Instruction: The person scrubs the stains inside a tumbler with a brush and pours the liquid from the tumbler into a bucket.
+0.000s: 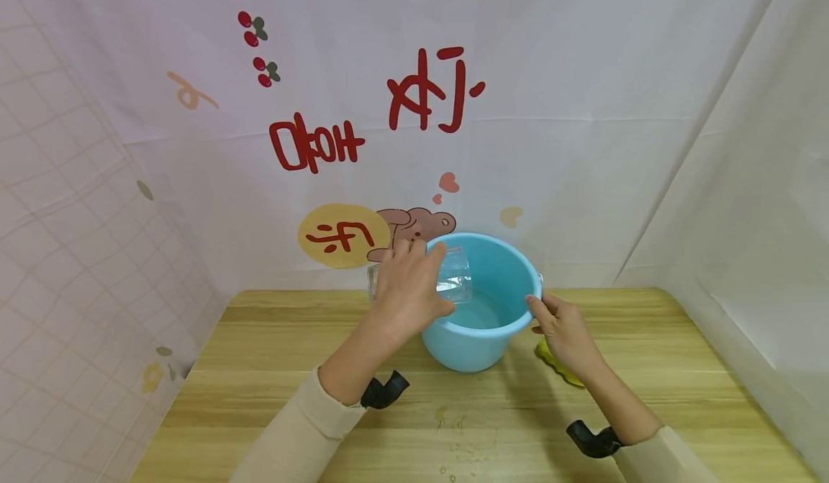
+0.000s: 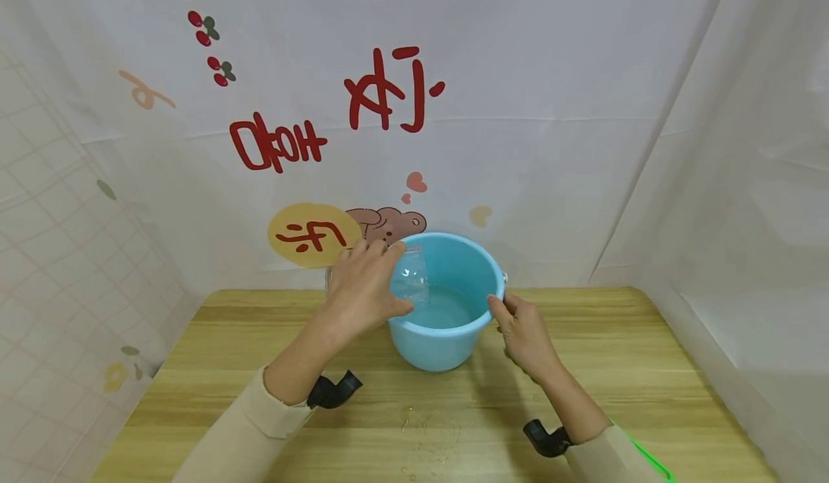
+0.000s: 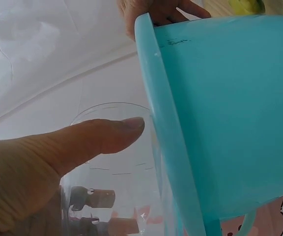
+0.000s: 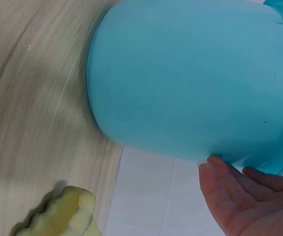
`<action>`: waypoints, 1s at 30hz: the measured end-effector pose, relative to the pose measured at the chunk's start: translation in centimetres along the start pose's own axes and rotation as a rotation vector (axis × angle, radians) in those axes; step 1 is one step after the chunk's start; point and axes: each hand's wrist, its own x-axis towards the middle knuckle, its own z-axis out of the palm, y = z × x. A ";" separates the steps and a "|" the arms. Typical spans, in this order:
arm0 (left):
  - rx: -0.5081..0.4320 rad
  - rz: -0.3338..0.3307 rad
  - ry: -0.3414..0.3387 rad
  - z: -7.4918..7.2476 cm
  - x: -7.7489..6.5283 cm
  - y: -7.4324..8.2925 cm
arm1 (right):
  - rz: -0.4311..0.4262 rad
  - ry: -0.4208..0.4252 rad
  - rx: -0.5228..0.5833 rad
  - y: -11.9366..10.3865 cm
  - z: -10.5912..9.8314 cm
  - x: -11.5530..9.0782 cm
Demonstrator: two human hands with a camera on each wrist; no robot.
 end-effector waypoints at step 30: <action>0.019 -0.005 -0.011 0.2 0.2 0.1 | 0.006 0.007 -0.002 -0.1 0.1 0.0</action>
